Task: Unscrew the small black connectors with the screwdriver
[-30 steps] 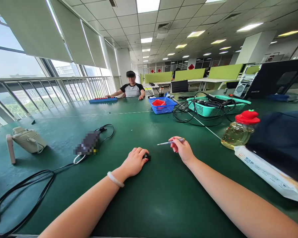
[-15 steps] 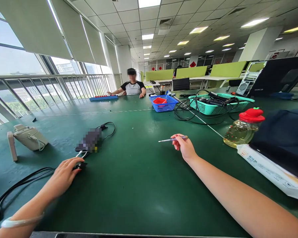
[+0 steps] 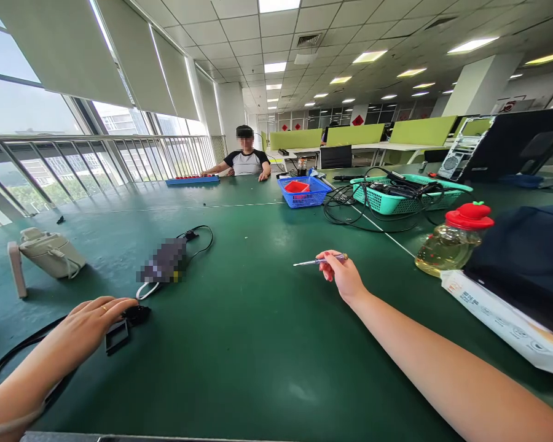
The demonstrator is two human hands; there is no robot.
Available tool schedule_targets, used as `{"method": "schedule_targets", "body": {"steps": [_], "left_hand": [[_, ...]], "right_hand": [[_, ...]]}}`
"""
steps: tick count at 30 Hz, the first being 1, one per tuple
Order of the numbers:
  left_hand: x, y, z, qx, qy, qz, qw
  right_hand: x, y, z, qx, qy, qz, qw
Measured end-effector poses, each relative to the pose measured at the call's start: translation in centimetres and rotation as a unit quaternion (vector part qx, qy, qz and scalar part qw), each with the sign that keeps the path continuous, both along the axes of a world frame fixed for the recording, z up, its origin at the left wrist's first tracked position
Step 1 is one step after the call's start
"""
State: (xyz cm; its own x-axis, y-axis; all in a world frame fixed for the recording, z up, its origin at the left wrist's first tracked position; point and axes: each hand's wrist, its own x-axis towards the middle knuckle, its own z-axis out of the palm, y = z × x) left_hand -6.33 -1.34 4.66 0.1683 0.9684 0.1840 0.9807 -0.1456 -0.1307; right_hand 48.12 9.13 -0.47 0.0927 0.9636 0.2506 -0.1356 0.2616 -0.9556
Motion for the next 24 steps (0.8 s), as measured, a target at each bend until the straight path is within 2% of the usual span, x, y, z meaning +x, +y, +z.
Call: {"method": "schedule_targets", "body": {"steps": [3,11,18,24], "left_hand": [[-0.8,0.3,0.1,-0.053,-0.018,-0.016,0.998],[-2.1,1.3,-0.3,-0.077,-0.035,-0.001,0.996],[-3.5,1.8,-1.6,-0.075,-0.031,-0.016,0.997],[-3.4,2.1,-1.4,-0.077,-0.027,-0.021,0.996]], "right_hand": [[-0.1,0.0,0.0,0.000,-0.003,0.007,1.000],[-0.1,0.1,-0.1,-0.016,0.019,0.011,1.000],[0.0,0.2,-0.2,-0.020,0.025,0.013,0.999],[0.0,0.3,-0.3,-0.020,0.025,0.019,0.999]]}}
